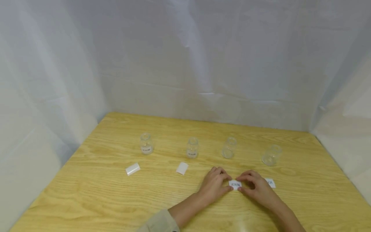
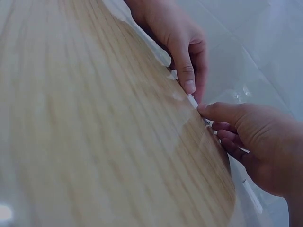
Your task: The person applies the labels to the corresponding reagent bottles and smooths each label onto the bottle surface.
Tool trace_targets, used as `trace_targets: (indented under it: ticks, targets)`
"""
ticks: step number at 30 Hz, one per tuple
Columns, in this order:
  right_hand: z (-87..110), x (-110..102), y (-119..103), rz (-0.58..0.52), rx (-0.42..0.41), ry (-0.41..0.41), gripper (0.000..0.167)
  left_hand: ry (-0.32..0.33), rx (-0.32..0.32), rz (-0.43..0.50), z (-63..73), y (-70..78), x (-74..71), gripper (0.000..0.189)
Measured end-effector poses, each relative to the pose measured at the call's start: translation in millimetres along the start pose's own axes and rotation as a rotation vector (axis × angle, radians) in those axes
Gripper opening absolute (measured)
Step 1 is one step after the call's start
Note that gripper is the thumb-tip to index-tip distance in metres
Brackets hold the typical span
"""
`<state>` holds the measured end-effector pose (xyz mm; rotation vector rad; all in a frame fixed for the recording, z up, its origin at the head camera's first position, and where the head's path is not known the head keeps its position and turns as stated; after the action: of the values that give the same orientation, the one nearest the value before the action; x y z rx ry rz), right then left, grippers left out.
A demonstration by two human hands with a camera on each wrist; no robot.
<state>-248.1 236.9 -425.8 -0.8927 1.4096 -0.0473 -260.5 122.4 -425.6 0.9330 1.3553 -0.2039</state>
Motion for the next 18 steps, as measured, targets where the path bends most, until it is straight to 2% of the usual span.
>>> trace_targets:
  ticks: [8, 18]
  targets:
    - [-0.7, 2.2, 4.3, -0.035, 0.043, -0.031, 0.022, 0.015, 0.020, 0.012, 0.5, 1.7, -1.4, 0.027]
    - [-0.2, 1.9, 3.1, -0.035, 0.036, -0.023, 0.019, 0.037, 0.054, 0.041, 1.4, 2.9, -2.4, 0.023]
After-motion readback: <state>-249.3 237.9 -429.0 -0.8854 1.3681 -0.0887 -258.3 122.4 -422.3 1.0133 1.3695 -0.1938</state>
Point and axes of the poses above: each hand's wrist, its own z-axis away from the middle knuckle, its own x-axis out of the palm, y = z × x, the point moved 10 cm from there along -z, towards the middle knuckle, and after that the axes turned 15 degrees about -y, right-handed, at the moved point
